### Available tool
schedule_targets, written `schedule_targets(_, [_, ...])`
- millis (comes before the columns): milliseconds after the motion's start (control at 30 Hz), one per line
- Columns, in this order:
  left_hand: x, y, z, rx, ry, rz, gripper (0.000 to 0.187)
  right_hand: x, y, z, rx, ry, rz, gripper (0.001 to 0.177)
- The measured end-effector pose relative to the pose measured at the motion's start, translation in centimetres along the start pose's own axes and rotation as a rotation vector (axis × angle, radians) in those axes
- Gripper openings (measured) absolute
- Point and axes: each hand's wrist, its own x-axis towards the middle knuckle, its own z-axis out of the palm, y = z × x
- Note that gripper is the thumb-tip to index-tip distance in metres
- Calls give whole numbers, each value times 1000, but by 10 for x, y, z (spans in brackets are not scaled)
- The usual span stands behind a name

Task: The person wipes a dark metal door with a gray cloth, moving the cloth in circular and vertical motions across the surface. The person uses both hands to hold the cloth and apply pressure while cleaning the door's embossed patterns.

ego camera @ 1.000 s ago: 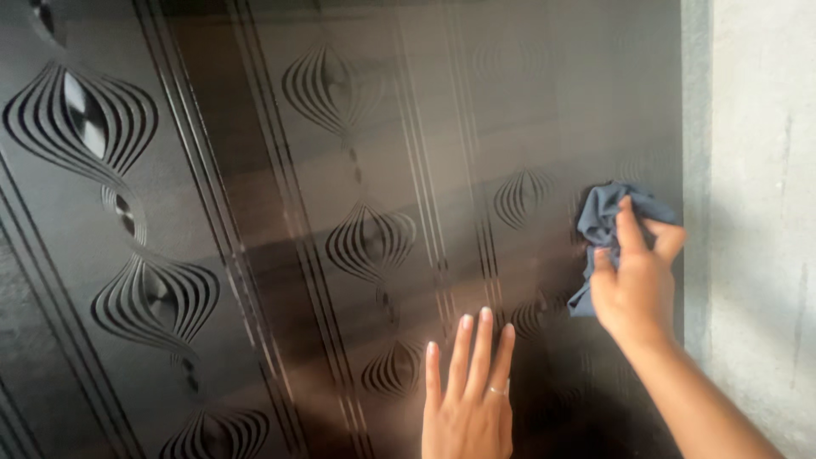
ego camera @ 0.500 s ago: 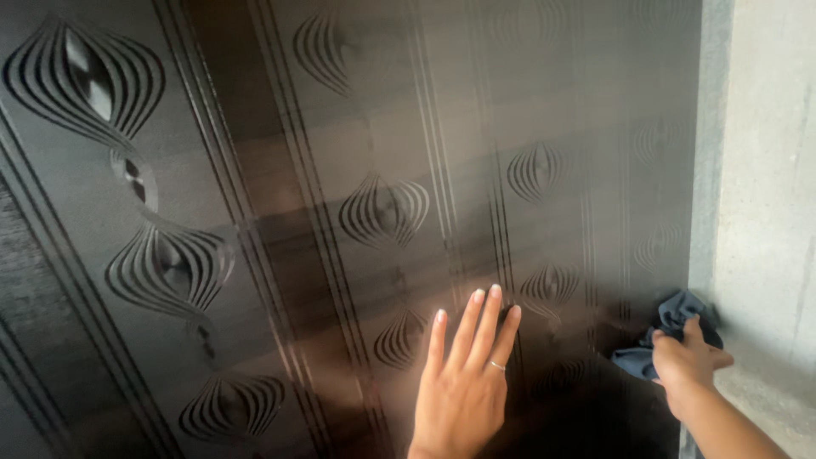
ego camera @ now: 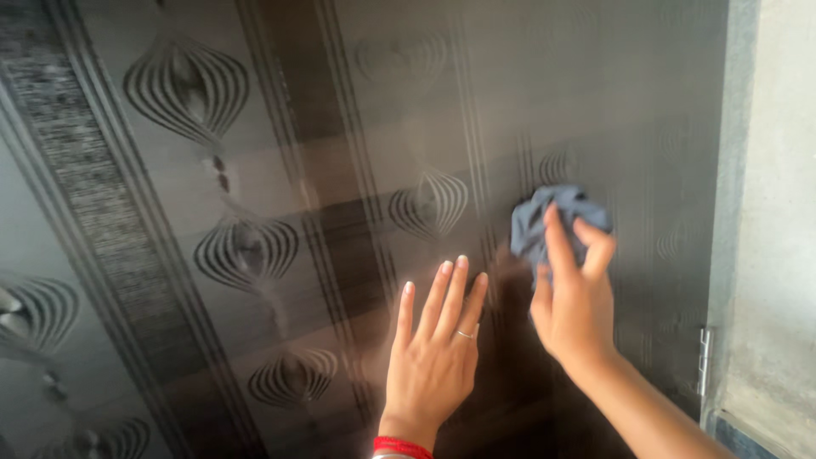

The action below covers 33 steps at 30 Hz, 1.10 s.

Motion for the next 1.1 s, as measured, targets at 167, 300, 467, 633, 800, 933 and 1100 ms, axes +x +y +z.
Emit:
schedule_targets(167, [-5, -15, -13, 16, 13, -19, 65, -38, 8, -8, -100, -80, 48, 79])
schedule_targets(300, [-10, -23, -22, 3, 9, -6, 63, -52, 53, -2, -230, -104, 298, 74])
schedule_targets(467, [-11, -33, -32, 49, -47, -4, 68, -27, 87, 9, -49, -105, 776, 69])
schedule_targets(633, [-9, -47, -42, 56, 32, -69, 65, -9, 31, 12, -78, -10, 385, 70])
schedule_targets(800, [-12, -66, -52, 19, 109, -166, 64, 11, -71, 6, 8, -62, 159, 75])
schedule_targets(933, [-16, -75, -57, 63, 146, -216, 68, -13, -131, 8, 43, -97, -198, 82])
schedule_targets(1100, [-25, -83, -65, 70, 130, -237, 76, -27, -143, 15, -86, -236, -488, 76])
